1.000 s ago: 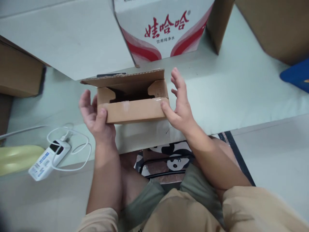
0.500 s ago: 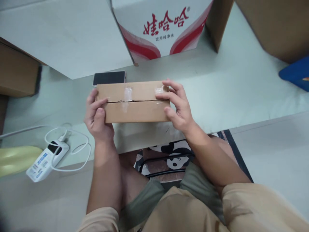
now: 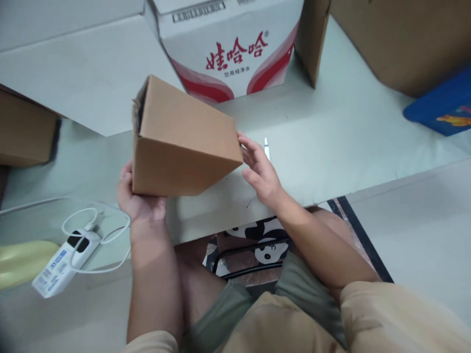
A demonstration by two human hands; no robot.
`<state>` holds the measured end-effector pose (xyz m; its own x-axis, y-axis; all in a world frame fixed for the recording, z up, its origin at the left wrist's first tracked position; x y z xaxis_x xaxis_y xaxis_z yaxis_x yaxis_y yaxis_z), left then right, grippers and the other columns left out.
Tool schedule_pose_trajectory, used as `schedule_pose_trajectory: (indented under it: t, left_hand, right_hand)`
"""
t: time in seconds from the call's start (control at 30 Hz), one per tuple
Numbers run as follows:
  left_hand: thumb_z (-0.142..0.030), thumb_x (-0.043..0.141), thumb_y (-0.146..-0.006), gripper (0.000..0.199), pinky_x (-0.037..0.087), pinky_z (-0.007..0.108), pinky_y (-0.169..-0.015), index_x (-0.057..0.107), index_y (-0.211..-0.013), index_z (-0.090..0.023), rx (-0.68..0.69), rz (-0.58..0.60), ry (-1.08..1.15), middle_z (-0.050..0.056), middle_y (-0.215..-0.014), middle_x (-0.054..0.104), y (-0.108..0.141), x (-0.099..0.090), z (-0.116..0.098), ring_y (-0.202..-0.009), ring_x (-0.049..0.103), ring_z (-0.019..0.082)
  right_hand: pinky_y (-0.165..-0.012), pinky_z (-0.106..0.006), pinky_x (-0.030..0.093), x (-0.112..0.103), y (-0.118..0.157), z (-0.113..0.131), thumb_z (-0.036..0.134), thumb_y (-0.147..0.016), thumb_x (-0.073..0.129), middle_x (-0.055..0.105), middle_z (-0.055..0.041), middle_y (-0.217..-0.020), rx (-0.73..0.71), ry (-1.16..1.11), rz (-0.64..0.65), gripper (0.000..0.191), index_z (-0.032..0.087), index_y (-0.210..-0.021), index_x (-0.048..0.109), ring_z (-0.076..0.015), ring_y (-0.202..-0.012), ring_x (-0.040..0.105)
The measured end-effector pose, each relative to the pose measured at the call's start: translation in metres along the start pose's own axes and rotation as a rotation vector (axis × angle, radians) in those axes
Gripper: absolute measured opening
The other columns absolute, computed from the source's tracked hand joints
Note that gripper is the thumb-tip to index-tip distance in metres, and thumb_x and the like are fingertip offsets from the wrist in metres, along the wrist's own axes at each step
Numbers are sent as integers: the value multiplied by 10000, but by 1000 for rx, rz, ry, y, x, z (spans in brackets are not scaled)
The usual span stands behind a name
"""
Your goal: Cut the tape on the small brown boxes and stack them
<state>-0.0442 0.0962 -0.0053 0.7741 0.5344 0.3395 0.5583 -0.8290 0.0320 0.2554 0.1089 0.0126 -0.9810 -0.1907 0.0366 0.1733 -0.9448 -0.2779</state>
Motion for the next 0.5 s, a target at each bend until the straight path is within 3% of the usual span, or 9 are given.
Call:
schedule_pose_trajectory:
  t: [0.1,0.2,0.37,0.5]
  left_hand:
    - [-480,720,-755,341,537,238,-616,715,-1009,-252,-117,5,47,30,-1020,740,4,4,6,-866,686,176]
    - [-550,681,-806,363,556,253,-605,710,-1018,-257,-235,133,-8,44,-1069,743,12,13,11,-852,704,181]
    - [-726,572,-830,578,621,322,-657,697,-1110,-236,-339,358,-116,105,-1084,754,28,27,18,-949,743,257]
    - [-824,576,-780,710,645,389,-716,684,-1120,-209,-352,423,-274,129,-997,766,35,32,32,-1006,744,309]
  right_hand:
    - [-1270,-531,332,2,0,6,795,-832,529,209,5,-1712,-87,44,-3,839,395,-1523,270,-287,-1598,224]
    - [-1202,-547,424,0,0,5,821,-821,518,192,-14,-1718,-119,65,-17,934,429,-1576,133,-302,-1584,267]
    - [-1199,-532,428,-3,1,9,784,-871,486,222,-7,-1716,-191,198,-8,832,431,-1576,221,-290,-1598,240]
    - [-1178,-530,448,-4,4,16,781,-880,477,193,-7,-1725,-156,308,-12,780,414,-1549,318,-295,-1597,242]
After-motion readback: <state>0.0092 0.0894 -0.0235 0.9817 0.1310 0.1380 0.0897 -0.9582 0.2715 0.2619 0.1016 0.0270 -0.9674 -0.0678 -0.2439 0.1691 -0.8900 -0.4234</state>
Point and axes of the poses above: each hand's wrist, its own y-axis away from the middle knuckle, its own x-axis out of the palm, z = x × y, the point moved 6 cm from there along -y, towards the middle knuckle
